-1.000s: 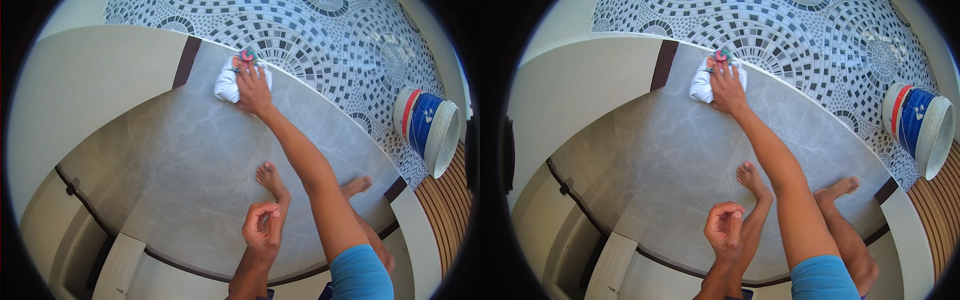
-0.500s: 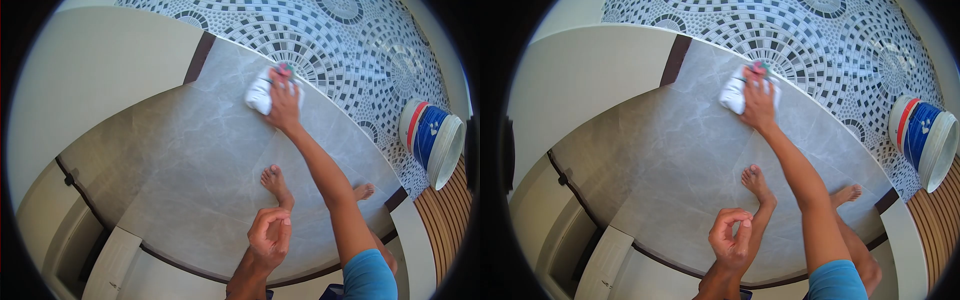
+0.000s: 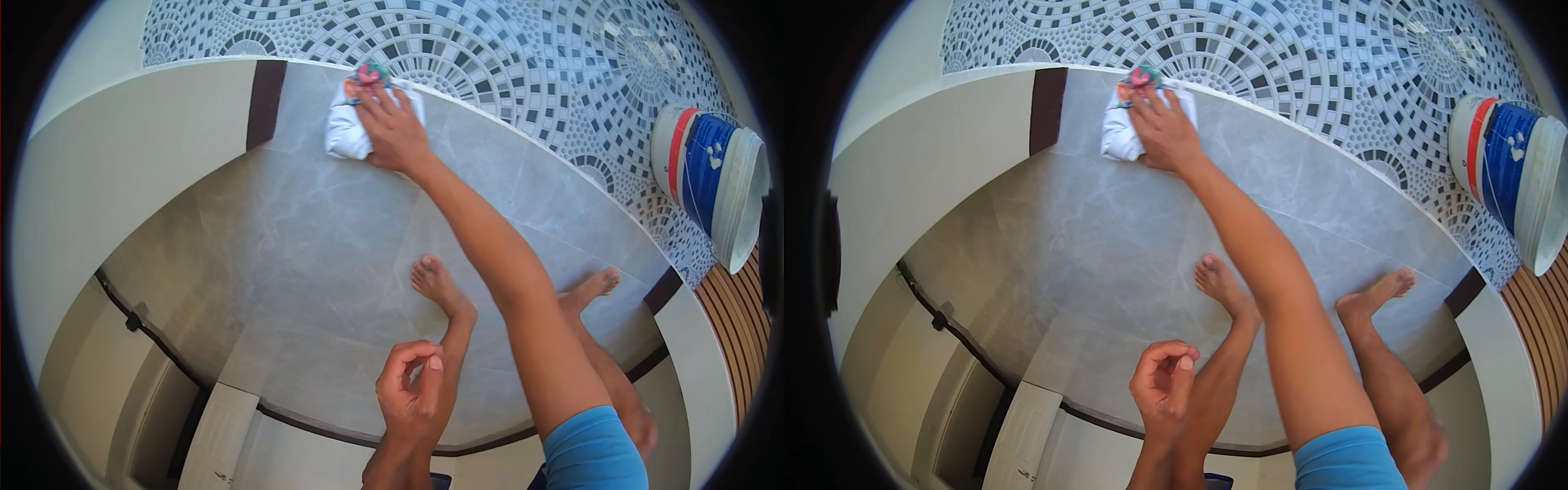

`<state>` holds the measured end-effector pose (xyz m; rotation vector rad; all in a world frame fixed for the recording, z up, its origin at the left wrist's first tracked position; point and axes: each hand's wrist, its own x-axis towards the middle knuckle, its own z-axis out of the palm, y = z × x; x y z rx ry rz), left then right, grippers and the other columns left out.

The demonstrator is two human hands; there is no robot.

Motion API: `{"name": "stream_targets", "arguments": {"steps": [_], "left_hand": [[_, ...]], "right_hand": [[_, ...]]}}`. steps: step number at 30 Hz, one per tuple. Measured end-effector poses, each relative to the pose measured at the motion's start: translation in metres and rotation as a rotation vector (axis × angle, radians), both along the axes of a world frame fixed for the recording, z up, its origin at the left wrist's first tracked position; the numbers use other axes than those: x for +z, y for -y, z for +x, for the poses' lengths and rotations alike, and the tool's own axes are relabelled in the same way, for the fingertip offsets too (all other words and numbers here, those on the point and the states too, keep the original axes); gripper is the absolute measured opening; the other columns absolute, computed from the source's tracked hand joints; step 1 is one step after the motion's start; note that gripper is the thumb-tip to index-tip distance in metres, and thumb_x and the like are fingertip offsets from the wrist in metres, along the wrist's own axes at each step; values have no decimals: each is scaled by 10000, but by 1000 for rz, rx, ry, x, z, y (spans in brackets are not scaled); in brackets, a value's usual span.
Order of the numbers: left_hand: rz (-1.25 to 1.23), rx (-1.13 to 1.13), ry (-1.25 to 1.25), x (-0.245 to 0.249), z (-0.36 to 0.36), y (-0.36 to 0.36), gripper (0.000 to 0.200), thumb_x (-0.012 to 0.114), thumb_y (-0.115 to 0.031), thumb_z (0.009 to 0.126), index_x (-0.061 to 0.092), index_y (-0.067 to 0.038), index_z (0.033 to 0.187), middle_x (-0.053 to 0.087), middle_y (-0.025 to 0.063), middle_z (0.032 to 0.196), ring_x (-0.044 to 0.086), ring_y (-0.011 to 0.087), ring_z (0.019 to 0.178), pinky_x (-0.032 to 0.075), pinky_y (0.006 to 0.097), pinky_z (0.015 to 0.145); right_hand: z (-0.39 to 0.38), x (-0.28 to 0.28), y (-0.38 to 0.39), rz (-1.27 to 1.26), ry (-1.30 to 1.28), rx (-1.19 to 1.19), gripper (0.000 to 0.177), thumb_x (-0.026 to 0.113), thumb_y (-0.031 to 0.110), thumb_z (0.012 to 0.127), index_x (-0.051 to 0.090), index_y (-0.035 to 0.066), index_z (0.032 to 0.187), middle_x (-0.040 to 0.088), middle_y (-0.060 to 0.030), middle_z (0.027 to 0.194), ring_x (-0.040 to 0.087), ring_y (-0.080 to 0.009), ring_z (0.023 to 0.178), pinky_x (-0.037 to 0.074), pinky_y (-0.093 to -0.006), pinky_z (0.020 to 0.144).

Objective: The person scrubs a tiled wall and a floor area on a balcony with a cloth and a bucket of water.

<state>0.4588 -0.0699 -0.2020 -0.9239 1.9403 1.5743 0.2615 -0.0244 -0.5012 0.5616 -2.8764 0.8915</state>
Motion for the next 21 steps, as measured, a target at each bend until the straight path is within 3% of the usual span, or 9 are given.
{"name": "stream_targets", "arguments": {"steps": [4,8,12,13,14,15,17,19,21], "left_hand": [[61,-18,87,4,11,-25,108,556,-13,881,564,8,987,606,81,916,559,110,844,452,240,759],[116,-101,137,-2,27,-40,134,568,-44,886,570,13,1006,612,70,919,564,111,850,449,250,795],[119,-187,209,-1,27,-46,172,577,-82,888,574,17,1027,611,63,928,563,118,863,441,261,822],[109,-198,208,-1,28,-48,175,578,-89,888,574,17,1027,610,63,930,562,119,865,440,262,824],[103,-213,211,-1,29,-49,178,579,-96,888,574,17,1026,609,62,932,561,120,868,439,264,825],[103,-231,214,-1,30,-51,182,580,-103,888,575,16,1025,608,62,934,559,121,870,438,265,827],[104,-276,226,-3,33,-55,177,576,-100,891,573,14,1026,607,62,936,559,119,871,438,261,824],[100,-297,232,-6,36,-59,171,570,-94,895,570,11,1029,605,62,938,558,116,872,438,255,821],[103,-305,240,-6,38,-63,165,563,-84,898,566,8,1035,604,60,942,557,112,872,439,248,817]], "right_hand": [[99,10,-132,67,87,-142,657,774,249,559,571,14,1138,439,-146,1378,376,-335,1295,254,-492,1046],[226,29,-283,263,255,-289,902,801,255,551,399,-25,1309,357,-193,1428,335,-357,1325,211,-494,1070],[304,38,-365,252,384,-775,988,747,206,600,231,-85,1391,320,-274,1413,299,-422,1319,235,-445,1096],[313,28,-365,239,372,-827,1022,759,236,602,207,-79,1403,226,-263,1469,247,-429,1342,236,-466,1083],[306,27,-350,299,304,-872,1044,766,232,588,199,-74,1409,251,-265,1457,257,-421,1339,239,-460,1081],[294,28,-329,63,369,-1020,1088,775,252,572,172,-69,1419,270,-260,1448,267,-404,1340,262,-470,1059],[261,27,-272,258,259,-969,1094,773,289,560,193,-43,1426,324,-270,1415,325,-408,1308,269,-452,1061],[224,29,-216,199,330,-759,1087,778,364,569,228,-19,1425,229,-201,1486,215,-328,1381,158,-506,1089],[205,27,-182,259,446,-457,899,759,332,571,393,-41,1302,235,-185,1485,209,-326,1383,147,-544,1083]]}}
